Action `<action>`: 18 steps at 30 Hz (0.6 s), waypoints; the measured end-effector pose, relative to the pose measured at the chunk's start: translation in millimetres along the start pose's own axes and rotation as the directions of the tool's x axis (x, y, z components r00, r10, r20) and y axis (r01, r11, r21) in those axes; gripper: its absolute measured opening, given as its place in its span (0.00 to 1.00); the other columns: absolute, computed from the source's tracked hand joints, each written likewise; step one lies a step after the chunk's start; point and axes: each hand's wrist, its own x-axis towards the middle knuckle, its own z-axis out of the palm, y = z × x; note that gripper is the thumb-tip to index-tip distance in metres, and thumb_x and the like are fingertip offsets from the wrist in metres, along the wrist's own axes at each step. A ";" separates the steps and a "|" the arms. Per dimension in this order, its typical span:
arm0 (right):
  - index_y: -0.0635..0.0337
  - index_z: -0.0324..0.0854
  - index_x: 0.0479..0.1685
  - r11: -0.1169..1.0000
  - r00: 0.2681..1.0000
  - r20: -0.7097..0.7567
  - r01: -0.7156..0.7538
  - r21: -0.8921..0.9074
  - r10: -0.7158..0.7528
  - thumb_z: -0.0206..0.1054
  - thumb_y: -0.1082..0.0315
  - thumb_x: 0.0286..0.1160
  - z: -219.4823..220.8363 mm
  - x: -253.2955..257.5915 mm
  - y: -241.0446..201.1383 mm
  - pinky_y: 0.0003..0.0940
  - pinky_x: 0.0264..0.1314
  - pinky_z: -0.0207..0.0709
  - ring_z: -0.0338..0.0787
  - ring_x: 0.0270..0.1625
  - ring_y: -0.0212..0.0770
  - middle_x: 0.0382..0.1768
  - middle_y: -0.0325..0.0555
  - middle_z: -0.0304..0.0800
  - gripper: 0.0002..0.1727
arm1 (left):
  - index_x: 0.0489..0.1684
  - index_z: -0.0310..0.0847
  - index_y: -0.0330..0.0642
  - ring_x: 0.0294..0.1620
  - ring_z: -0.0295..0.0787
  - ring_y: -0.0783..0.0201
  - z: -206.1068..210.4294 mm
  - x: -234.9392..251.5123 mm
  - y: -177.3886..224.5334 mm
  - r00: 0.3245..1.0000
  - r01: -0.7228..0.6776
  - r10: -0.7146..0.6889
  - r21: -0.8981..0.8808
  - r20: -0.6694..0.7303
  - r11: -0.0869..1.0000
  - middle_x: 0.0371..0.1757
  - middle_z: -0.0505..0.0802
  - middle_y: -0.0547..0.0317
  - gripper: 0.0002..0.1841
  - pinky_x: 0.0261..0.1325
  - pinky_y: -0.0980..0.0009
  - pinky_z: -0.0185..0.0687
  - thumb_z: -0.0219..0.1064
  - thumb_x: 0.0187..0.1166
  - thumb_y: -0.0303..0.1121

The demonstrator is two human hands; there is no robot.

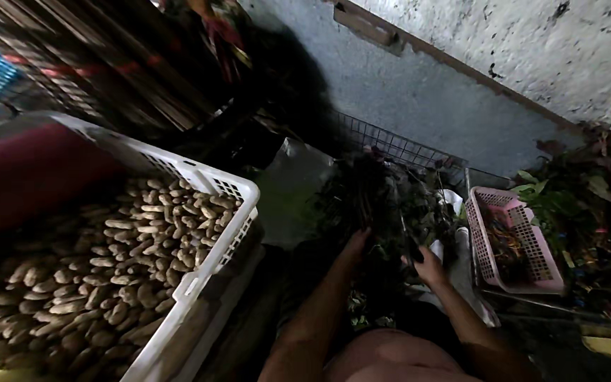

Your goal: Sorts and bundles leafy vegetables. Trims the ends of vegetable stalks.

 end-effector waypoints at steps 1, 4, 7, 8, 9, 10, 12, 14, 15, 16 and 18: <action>0.65 0.80 0.69 0.994 0.999 0.004 -0.050 -0.100 0.051 0.71 0.45 0.78 11.6 10.3 20.3 0.58 0.73 0.78 0.88 0.66 0.57 0.61 0.61 0.89 0.33 | 0.80 0.68 0.38 0.54 0.85 0.59 -1.7 0.6 -4.2 0.999 0.045 -0.046 -0.035 -0.014 0.998 0.61 0.87 0.46 0.25 0.57 0.61 0.83 0.52 0.94 0.46; 0.66 0.77 0.72 0.978 0.990 0.041 -0.125 -0.170 0.134 0.67 0.47 0.82 37.2 27.3 69.6 0.61 0.72 0.77 0.86 0.68 0.61 0.65 0.64 0.86 0.32 | 0.72 0.71 0.37 0.42 0.88 0.62 1.9 2.7 -8.7 0.997 0.079 -0.074 -0.167 0.035 0.983 0.49 0.90 0.50 0.19 0.45 0.65 0.86 0.60 0.88 0.36; 0.66 0.75 0.77 0.986 0.997 0.061 -0.031 -0.162 0.041 0.65 0.55 0.84 44.6 36.9 81.6 0.56 0.83 0.70 0.79 0.78 0.61 0.74 0.65 0.79 0.29 | 0.73 0.71 0.37 0.41 0.89 0.59 -0.9 8.7 -13.3 0.992 0.085 -0.067 -0.177 0.103 0.981 0.48 0.90 0.48 0.21 0.44 0.61 0.87 0.63 0.82 0.30; 0.66 0.76 0.76 0.987 0.998 0.041 0.044 -0.157 -0.038 0.64 0.56 0.85 42.6 38.5 73.2 0.54 0.85 0.68 0.76 0.80 0.60 0.76 0.65 0.77 0.28 | 0.73 0.71 0.36 0.42 0.88 0.59 -2.3 11.7 -14.2 0.992 0.084 -0.067 -0.160 0.106 0.983 0.49 0.90 0.48 0.22 0.45 0.61 0.87 0.64 0.82 0.29; 0.66 0.78 0.74 0.984 0.992 -0.009 0.127 -0.125 -0.129 0.63 0.57 0.85 40.2 39.5 60.0 0.52 0.85 0.69 0.78 0.79 0.59 0.75 0.65 0.79 0.26 | 0.73 0.71 0.36 0.43 0.88 0.58 -2.9 14.1 -14.5 0.992 0.082 -0.066 -0.149 0.109 0.985 0.50 0.89 0.47 0.22 0.46 0.61 0.87 0.65 0.81 0.29; 0.66 0.80 0.72 0.976 0.975 -0.077 0.203 -0.075 -0.208 0.62 0.59 0.85 37.2 37.9 41.3 0.49 0.83 0.71 0.80 0.77 0.57 0.73 0.64 0.81 0.24 | 0.73 0.71 0.35 0.43 0.89 0.58 -2.3 14.4 -14.7 0.992 0.078 -0.062 -0.141 0.114 0.987 0.50 0.90 0.47 0.22 0.47 0.60 0.87 0.65 0.81 0.28; 0.64 0.82 0.70 0.947 0.936 -0.173 0.318 0.044 -0.307 0.61 0.58 0.86 31.2 29.4 -1.7 0.44 0.82 0.74 0.82 0.75 0.51 0.69 0.59 0.84 0.23 | 0.69 0.73 0.34 0.40 0.90 0.59 -0.4 11.3 -15.0 0.990 0.069 -0.050 -0.140 0.133 0.988 0.46 0.91 0.47 0.19 0.43 0.61 0.88 0.64 0.81 0.28; 0.59 0.82 0.72 0.922 0.919 -0.109 0.385 0.036 -0.380 0.67 0.51 0.80 27.0 20.3 -34.2 0.46 0.83 0.72 0.79 0.78 0.51 0.73 0.57 0.81 0.27 | 0.66 0.73 0.34 0.38 0.90 0.61 1.2 6.3 -13.3 0.989 0.037 -0.014 -0.153 0.150 0.987 0.43 0.91 0.50 0.16 0.43 0.63 0.89 0.62 0.83 0.28; 0.55 0.81 0.74 0.916 0.916 -0.030 0.399 -0.036 -0.400 0.71 0.47 0.76 27.5 14.5 -44.0 0.49 0.83 0.71 0.77 0.79 0.53 0.76 0.57 0.78 0.31 | 0.64 0.75 0.33 0.38 0.90 0.61 1.4 4.8 -12.6 0.989 0.016 0.010 -0.169 0.151 0.985 0.43 0.92 0.50 0.15 0.44 0.63 0.89 0.63 0.83 0.27; 0.52 0.81 0.75 0.897 0.906 0.042 0.422 -0.134 -0.420 0.72 0.46 0.75 31.6 9.5 -47.6 0.52 0.81 0.73 0.77 0.79 0.55 0.77 0.59 0.75 0.31 | 0.62 0.76 0.33 0.37 0.90 0.63 2.5 2.5 -10.4 0.990 -0.003 0.027 -0.170 0.140 0.985 0.40 0.92 0.52 0.13 0.42 0.64 0.89 0.63 0.83 0.28; 0.52 0.85 0.68 0.793 0.836 0.064 0.539 -0.285 -0.545 0.67 0.56 0.81 50.0 3.4 -30.8 0.51 0.70 0.83 0.85 0.69 0.57 0.70 0.62 0.81 0.20 | 0.64 0.74 0.33 0.39 0.90 0.62 0.8 4.7 -9.5 0.993 -0.011 0.032 -0.175 0.116 0.985 0.43 0.91 0.51 0.15 0.44 0.63 0.90 0.63 0.83 0.27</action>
